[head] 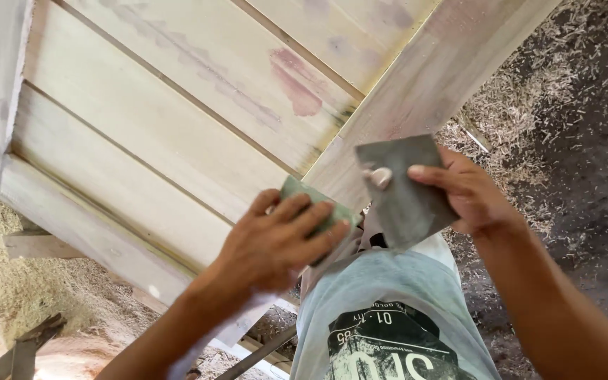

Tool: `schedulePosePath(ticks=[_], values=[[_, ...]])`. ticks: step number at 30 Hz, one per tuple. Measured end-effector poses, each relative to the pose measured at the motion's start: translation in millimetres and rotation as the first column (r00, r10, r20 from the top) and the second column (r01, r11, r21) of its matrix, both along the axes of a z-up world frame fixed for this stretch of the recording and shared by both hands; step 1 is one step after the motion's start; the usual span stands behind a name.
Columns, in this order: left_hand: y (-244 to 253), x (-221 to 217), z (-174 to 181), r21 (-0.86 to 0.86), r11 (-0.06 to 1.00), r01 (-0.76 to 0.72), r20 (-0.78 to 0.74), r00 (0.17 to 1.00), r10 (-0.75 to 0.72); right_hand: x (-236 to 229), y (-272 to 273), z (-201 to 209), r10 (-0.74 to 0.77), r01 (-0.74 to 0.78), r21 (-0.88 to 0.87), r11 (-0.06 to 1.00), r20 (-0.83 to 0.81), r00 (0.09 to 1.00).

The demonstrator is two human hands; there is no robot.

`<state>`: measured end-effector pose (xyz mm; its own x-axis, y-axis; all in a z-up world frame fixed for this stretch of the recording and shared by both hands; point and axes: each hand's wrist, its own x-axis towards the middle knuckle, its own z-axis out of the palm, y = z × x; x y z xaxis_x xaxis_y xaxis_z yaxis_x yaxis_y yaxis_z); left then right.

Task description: Sanding and applying wood filler or putty to a wooden door.

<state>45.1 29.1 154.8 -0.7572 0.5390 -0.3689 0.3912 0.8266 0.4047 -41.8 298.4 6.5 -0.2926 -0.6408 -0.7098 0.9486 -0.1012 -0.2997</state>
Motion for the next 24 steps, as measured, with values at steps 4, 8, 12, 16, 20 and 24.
schedulePosePath(ticks=[4, 8, 12, 16, 20, 24], values=[[-28, -26, -44, -0.054, 0.974, -0.221, 0.052, 0.973, 0.223, -9, 16, 1, -0.034, 0.024, 0.265, 0.964, 0.034, 0.999], [-44, -56, -105, -0.108, 0.911, -0.397, -0.025, 0.918, 0.397, 2, 38, -26, -0.147, 0.149, 0.079, 0.986, -0.036, 0.989], [-41, -58, -149, -0.157, 0.935, -0.318, -0.157, 0.943, 0.294, 3, 42, -20, -0.145, 0.143, 0.172, 0.975, 0.0, 0.989], [-26, -27, -156, -0.099, 0.943, -0.319, -0.26, 0.922, 0.285, 15, 51, -29, -0.186, 0.181, 0.171, 0.968, 0.014, 0.982], [-31, -9, -153, -0.144, 0.958, -0.249, -0.189, 0.957, 0.221, 24, 56, -43, -0.138, 0.128, 0.275, 0.953, 0.016, 0.99], [-43, -29, -155, -0.181, 0.954, -0.24, -0.223, 0.955, 0.197, 19, 48, -35, -0.109, 0.091, 0.302, 0.949, 0.042, 0.993]])
